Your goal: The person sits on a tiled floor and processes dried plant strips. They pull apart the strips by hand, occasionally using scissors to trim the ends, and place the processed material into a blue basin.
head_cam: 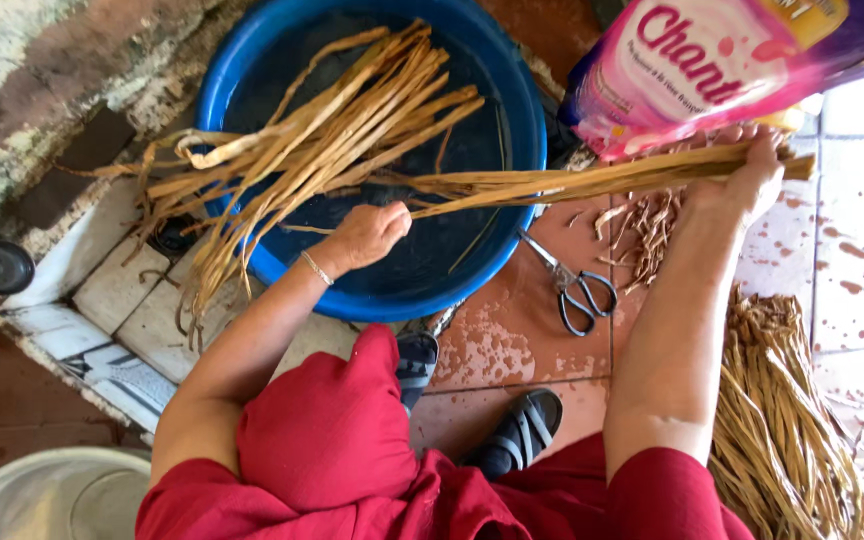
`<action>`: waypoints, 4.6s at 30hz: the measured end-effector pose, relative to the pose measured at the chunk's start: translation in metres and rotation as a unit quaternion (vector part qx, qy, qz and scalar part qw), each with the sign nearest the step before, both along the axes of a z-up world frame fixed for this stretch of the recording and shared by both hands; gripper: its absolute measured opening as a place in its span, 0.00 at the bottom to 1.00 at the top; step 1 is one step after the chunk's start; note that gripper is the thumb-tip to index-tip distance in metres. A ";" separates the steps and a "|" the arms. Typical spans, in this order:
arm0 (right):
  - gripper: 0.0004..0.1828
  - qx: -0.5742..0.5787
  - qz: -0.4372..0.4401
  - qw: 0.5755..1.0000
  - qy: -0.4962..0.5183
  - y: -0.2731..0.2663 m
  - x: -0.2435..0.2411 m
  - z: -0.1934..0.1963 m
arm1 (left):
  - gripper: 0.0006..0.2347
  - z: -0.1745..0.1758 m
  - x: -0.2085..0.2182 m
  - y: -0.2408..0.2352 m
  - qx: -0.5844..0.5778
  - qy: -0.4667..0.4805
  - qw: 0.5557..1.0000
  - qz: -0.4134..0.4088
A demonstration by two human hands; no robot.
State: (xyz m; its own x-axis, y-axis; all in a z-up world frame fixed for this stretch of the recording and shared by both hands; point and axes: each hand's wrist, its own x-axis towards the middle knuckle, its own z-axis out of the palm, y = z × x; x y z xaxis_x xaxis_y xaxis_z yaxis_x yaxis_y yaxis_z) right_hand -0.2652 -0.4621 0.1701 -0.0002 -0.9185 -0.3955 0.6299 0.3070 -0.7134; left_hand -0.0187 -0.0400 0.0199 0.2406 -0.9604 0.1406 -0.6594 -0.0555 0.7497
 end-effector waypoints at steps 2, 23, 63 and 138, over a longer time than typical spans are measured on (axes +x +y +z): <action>0.12 -0.014 0.020 1.000 0.003 0.004 -0.002 0.003 | 0.10 -0.016 0.007 0.012 0.043 0.076 0.996 0.003; 0.05 0.115 0.297 0.945 0.071 0.241 0.077 -0.115 | 0.15 -0.061 0.026 -0.063 0.193 -0.129 0.959 0.163; 0.09 -0.068 0.320 0.945 -0.004 0.252 0.087 -0.062 | 0.06 0.105 -0.057 -0.095 -0.040 -0.048 0.998 0.021; 0.13 0.022 0.336 0.936 0.105 0.221 0.083 -0.081 | 0.09 0.028 -0.023 -0.050 0.067 0.340 0.938 0.008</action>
State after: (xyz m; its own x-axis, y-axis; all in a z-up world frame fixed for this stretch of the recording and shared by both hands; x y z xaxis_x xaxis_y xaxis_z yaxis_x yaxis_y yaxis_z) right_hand -0.1819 -0.2414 0.0889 0.4901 -0.7214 -0.4892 0.1310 0.6158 -0.7769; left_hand -0.0412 -0.0903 0.0481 0.2450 -0.9542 -0.1715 -0.0297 -0.1843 0.9824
